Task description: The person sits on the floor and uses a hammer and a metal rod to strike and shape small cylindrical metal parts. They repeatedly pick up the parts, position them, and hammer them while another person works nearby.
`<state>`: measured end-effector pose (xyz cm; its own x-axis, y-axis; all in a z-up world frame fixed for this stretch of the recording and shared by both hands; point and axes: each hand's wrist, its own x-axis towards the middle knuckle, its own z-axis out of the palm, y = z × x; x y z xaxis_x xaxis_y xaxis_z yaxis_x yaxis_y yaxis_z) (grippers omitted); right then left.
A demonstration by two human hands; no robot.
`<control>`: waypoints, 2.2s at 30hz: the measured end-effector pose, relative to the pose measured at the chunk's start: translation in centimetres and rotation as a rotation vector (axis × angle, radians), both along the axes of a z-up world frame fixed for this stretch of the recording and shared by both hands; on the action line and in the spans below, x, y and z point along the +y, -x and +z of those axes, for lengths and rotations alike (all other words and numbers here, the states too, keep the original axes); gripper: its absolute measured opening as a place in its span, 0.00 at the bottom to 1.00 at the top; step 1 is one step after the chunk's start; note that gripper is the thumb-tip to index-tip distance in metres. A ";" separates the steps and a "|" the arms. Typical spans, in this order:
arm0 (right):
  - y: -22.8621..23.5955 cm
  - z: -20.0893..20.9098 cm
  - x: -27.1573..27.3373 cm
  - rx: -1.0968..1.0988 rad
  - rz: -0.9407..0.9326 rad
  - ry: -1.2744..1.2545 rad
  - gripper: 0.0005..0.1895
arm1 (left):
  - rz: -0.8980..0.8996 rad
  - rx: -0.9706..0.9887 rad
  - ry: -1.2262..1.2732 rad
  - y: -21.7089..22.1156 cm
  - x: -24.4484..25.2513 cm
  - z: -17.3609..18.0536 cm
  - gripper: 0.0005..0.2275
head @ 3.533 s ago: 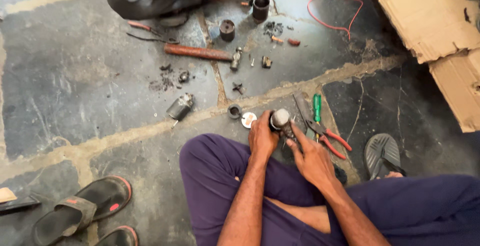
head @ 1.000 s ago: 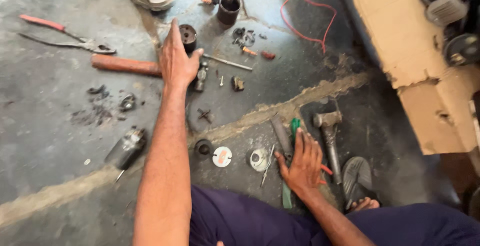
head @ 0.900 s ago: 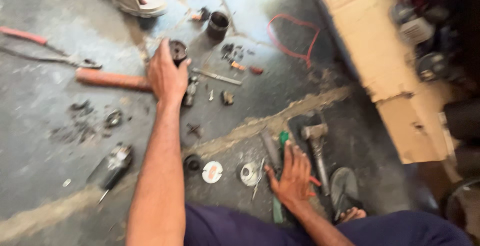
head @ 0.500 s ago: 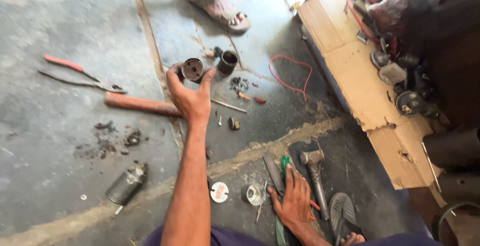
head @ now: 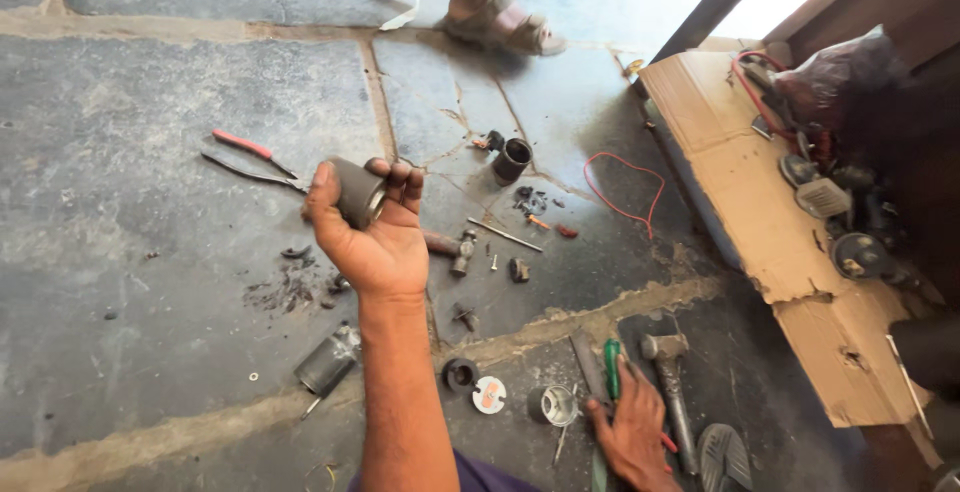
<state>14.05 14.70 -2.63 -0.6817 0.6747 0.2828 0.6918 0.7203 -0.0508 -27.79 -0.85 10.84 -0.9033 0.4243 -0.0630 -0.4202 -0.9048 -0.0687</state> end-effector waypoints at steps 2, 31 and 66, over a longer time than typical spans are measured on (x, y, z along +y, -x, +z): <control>1.4 0.9 0.6 0.012 -0.086 0.052 0.36 | 0.016 0.011 0.001 0.8 -0.6 -0.2 0.13; 23.3 1.5 9.0 -0.239 0.152 -0.036 0.10 | 0.012 0.491 0.338 1.5 -3.6 0.4 0.25; -4.8 10.4 -4.3 0.263 0.160 0.339 0.17 | -0.987 1.893 1.774 -26.1 -1.3 -5.1 0.32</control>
<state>18.90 10.36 7.79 -0.7195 0.6512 0.2413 0.5052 0.7293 -0.4614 -1.69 -2.18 5.70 -0.2164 0.8769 -0.4293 0.6613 0.4551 0.5962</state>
